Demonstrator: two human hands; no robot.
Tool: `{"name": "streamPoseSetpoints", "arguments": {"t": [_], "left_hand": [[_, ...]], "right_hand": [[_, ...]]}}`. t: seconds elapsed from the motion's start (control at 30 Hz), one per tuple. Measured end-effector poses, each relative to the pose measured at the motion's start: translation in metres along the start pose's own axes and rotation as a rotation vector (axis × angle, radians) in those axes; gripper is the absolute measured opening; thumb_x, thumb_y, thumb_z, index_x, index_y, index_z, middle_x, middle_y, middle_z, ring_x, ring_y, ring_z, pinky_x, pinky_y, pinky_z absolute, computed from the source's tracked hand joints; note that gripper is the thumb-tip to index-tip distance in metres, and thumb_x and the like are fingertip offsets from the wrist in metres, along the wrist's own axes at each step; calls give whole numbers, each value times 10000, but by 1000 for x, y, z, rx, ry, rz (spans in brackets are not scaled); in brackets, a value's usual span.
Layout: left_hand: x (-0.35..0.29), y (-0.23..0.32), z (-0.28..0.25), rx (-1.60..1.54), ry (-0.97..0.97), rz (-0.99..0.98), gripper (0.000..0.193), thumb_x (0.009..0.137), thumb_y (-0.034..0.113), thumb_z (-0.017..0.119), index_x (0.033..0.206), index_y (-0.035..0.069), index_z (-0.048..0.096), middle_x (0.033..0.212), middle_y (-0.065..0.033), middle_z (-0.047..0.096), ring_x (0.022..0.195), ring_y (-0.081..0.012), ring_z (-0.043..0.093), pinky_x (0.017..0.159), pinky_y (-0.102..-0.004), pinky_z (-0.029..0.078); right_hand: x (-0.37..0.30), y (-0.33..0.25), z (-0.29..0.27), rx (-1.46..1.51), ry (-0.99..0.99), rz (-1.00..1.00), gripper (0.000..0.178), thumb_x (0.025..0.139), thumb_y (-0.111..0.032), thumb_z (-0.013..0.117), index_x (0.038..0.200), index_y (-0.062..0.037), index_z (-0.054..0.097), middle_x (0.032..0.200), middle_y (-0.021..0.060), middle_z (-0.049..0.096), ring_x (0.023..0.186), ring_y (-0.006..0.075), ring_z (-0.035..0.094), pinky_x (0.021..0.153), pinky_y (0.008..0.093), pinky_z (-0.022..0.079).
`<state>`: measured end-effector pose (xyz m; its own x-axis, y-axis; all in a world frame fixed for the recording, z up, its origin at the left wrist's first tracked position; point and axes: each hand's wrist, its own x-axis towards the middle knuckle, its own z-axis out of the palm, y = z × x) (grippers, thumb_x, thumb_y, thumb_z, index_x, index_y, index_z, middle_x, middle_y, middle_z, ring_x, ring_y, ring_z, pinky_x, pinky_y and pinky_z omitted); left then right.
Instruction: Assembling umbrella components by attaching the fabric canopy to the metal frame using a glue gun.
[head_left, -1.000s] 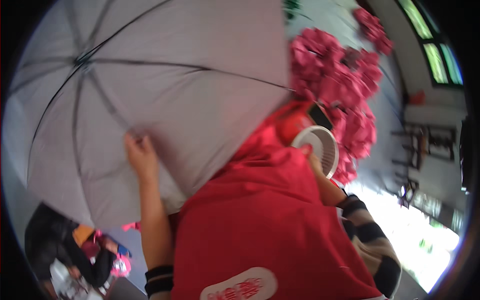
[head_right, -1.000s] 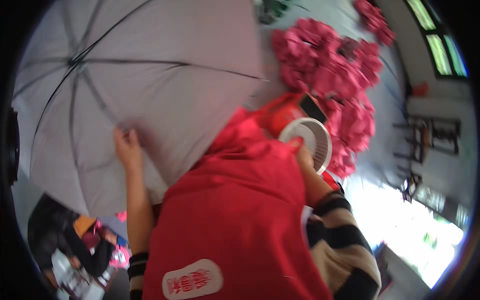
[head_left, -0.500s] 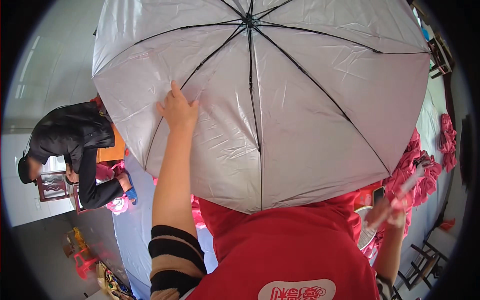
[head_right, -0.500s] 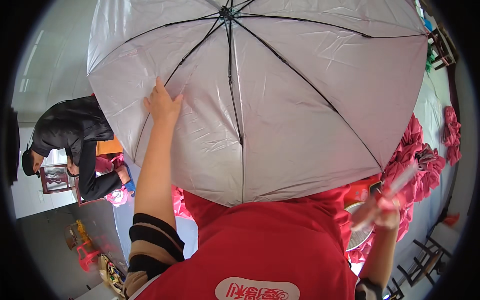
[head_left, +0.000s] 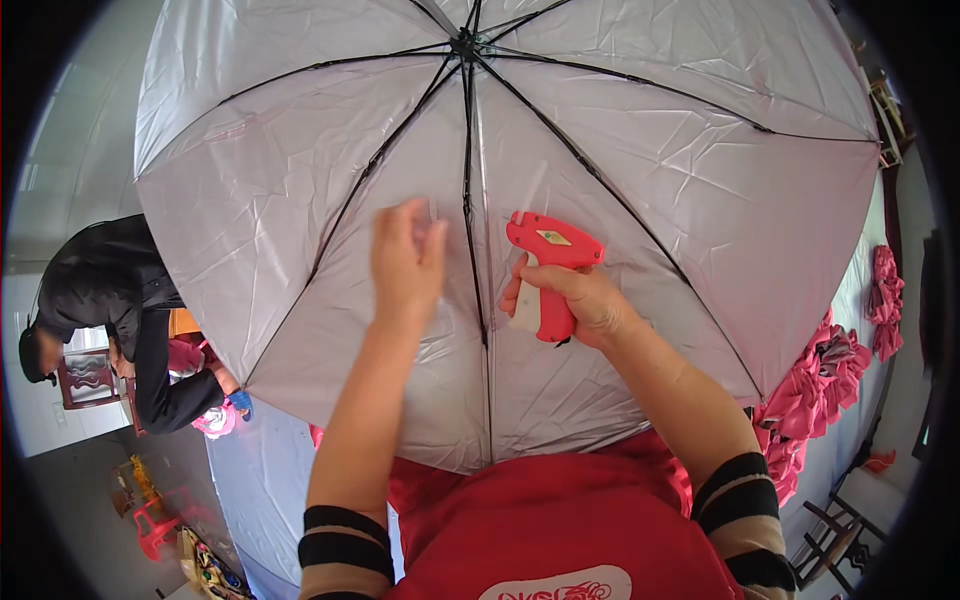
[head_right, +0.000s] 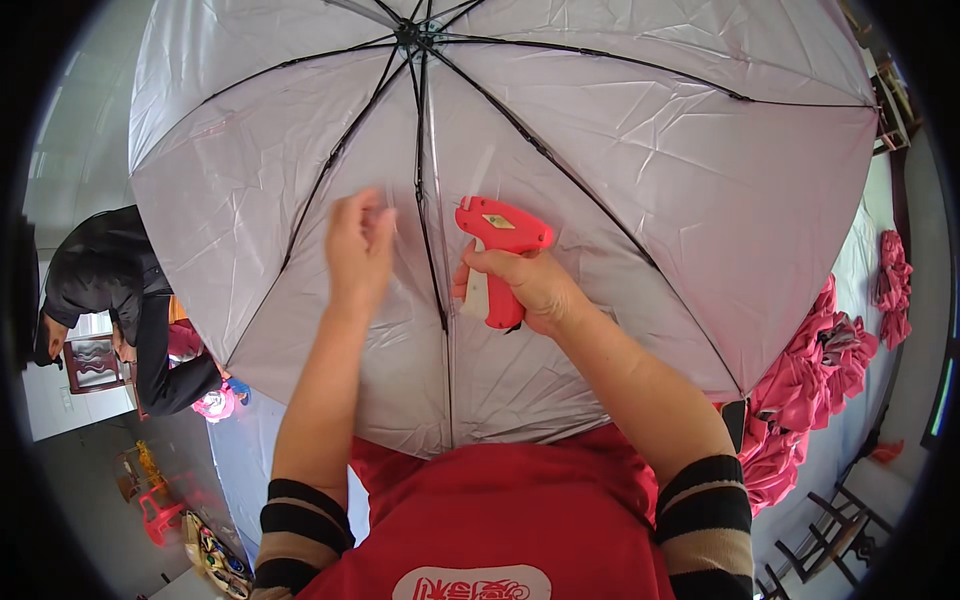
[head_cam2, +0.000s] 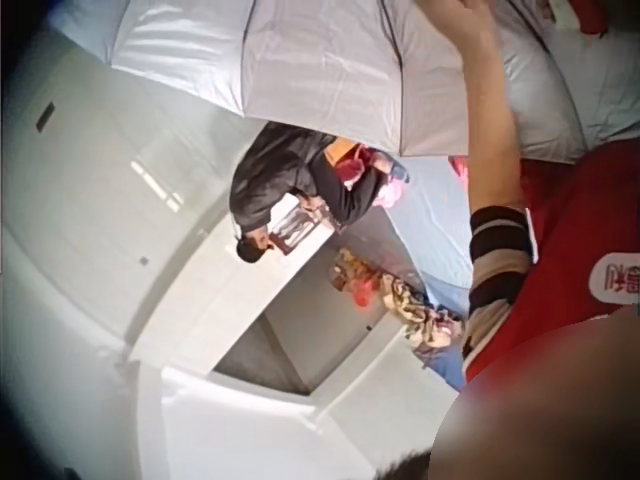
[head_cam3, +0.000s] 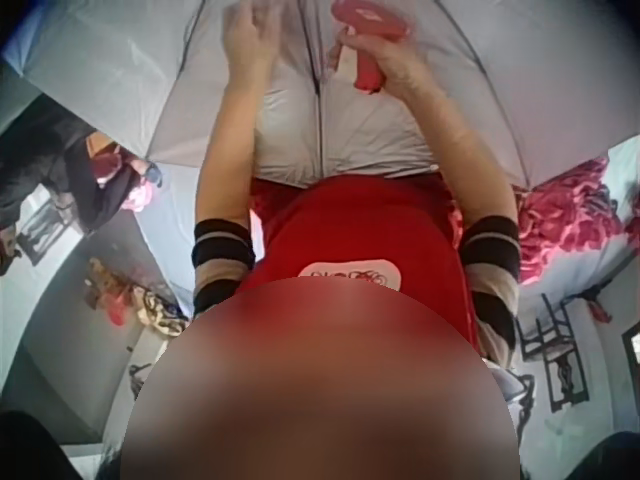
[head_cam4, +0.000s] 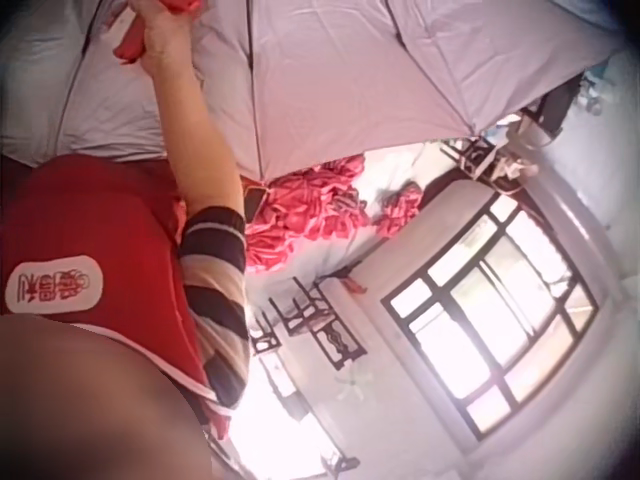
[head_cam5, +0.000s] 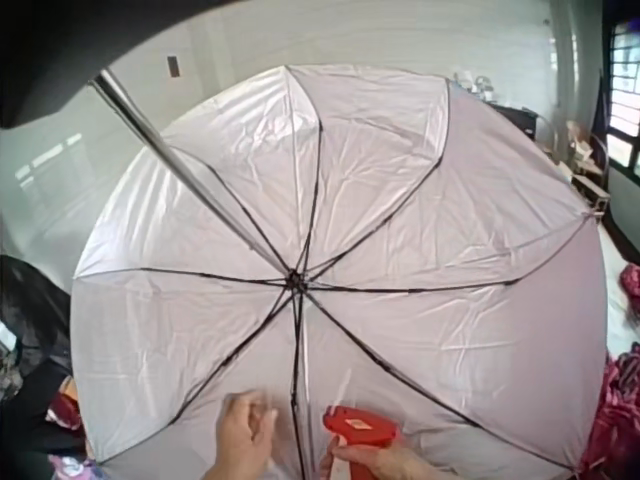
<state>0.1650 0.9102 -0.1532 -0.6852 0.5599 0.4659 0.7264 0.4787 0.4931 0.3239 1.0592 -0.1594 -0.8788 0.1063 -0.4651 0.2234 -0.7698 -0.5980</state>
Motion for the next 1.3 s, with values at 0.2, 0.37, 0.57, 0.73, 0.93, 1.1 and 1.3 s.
{"name": "streamPoseSetpoints", "arguments": {"t": [0.2, 0.37, 0.57, 0.73, 0.93, 1.1, 1.3], "left_hand": [[2, 22, 47, -462, -99, -456, 194, 816, 54, 677, 987, -6, 607, 833, -109, 634, 661, -185, 600, 621, -292, 488], [-3, 22, 47, -571, -66, -532, 194, 818, 20, 676, 1006, -1, 636, 774, -74, 638, 648, -132, 594, 595, -267, 483], [-2, 21, 43, -656, -74, -548, 242, 818, -15, 668, 1057, 14, 646, 773, -51, 625, 635, -93, 570, 570, -240, 469], [-2, 23, 43, -617, -67, -514, 228, 817, -16, 668, 1041, 14, 651, 765, -51, 620, 625, -94, 564, 558, -240, 463], [-3, 22, 44, -573, -38, -448, 208, 813, -21, 666, 1018, 12, 653, 761, -53, 618, 618, -101, 563, 554, -246, 465], [-3, 23, 45, -563, -33, -443, 196, 810, -25, 665, 1002, 6, 651, 762, -51, 621, 618, -104, 566, 551, -250, 465], [-1, 27, 41, -605, -62, -499, 202, 806, -31, 664, 1003, 7, 651, 767, -51, 626, 634, -103, 572, 564, -252, 469]], "right_hand": [[31, -27, 13, 9, 102, -38, 207, 823, -120, 654, 995, -33, 580, 858, 117, 648, 768, 257, 673, 696, 398, 568], [43, -32, 13, 35, 126, 6, 224, 809, -111, 666, 1001, -29, 584, 868, 114, 648, 771, 251, 675, 685, 393, 574], [40, -23, 7, 0, 96, 35, 235, 802, -105, 673, 1004, -26, 582, 888, 114, 646, 777, 258, 680, 696, 402, 577], [39, -25, 8, 7, 77, 36, 219, 806, -89, 655, 1001, -21, 582, 893, 117, 647, 771, 263, 683, 705, 412, 577], [39, -32, 0, 113, -117, 76, 187, 823, -93, 624, 981, -3, 580, 858, 144, 660, 756, 275, 682, 700, 413, 573], [42, -36, -3, 88, -199, 86, 172, 826, -109, 615, 949, 10, 589, 830, 166, 668, 751, 288, 683, 695, 413, 571], [45, -40, -7, 88, -234, 111, 171, 817, -113, 620, 930, 13, 599, 836, 169, 669, 755, 292, 685, 698, 416, 571]]}}
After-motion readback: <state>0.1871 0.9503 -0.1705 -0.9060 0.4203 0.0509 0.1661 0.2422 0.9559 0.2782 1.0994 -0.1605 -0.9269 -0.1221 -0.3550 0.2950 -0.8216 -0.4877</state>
